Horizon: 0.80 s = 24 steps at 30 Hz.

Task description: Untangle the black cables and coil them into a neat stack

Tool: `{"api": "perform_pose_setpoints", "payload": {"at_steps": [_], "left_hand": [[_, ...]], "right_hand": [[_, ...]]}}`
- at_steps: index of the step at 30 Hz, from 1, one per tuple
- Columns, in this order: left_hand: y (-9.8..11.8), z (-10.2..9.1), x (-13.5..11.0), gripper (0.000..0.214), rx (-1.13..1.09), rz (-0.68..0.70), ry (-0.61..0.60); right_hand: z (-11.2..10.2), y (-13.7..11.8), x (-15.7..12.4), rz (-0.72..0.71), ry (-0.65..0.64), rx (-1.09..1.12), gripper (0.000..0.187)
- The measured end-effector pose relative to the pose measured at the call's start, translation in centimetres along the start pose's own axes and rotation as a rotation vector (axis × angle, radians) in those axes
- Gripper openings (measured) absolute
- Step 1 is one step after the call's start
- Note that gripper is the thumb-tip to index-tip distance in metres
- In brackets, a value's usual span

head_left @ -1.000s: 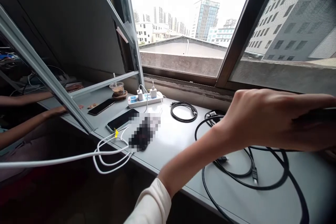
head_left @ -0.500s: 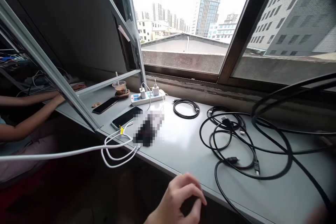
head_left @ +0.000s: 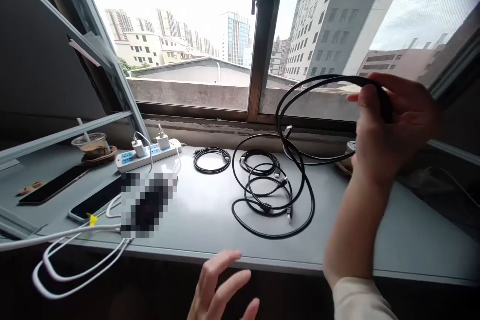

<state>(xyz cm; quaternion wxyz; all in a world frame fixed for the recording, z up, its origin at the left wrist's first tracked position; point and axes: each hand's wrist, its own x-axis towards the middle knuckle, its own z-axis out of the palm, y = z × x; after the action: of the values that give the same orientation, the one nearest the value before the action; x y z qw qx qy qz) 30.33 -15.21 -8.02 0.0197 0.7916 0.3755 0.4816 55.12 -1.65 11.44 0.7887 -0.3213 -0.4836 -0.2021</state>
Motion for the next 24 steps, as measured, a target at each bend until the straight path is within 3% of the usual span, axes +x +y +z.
{"api": "perform_pose_setpoints", "payload": {"at_steps": [3, 5, 7, 10, 14, 20, 24], "left_hand": [[0.3, 1.0, 3.9, 0.047, 0.089, 0.133, -0.068], [0.2, 1.8, 5.8, 0.042, 0.083, 0.162, -0.187], [-0.1, 2.5, 6.6, 0.017, 0.006, 0.192, -0.321], [-0.5, 2.9, 6.1, 0.027, -0.043, 0.231, -0.395], [-1.7, 1.4, 5.1, 0.041, 0.044, 0.249, -0.268], [-4.9, -2.4, 4.5, 0.032, 0.166, 0.069, -0.034], [-5.8, -2.3, 3.4, 0.035, 0.325, -0.018, 0.051]], "right_hand": [[-0.6, 0.2, 0.3, 0.029, -0.009, 0.031, 0.011], [-0.8, 0.6, 0.4, 0.075, -0.016, 0.047, 0.013], [-0.9, 1.2, 0.5, 0.118, -0.018, 0.05, 0.015], [-1.0, 2.3, 0.6, 0.128, -0.01, 0.054, 0.017], [-1.4, 4.1, 1.0, 0.111, -0.01, -0.007, 0.018], [-3.3, 7.6, 1.7, 0.069, 0.004, -0.133, 0.021], [-4.5, 8.8, 2.0, 0.051, 0.046, -0.204, 0.024]]}}
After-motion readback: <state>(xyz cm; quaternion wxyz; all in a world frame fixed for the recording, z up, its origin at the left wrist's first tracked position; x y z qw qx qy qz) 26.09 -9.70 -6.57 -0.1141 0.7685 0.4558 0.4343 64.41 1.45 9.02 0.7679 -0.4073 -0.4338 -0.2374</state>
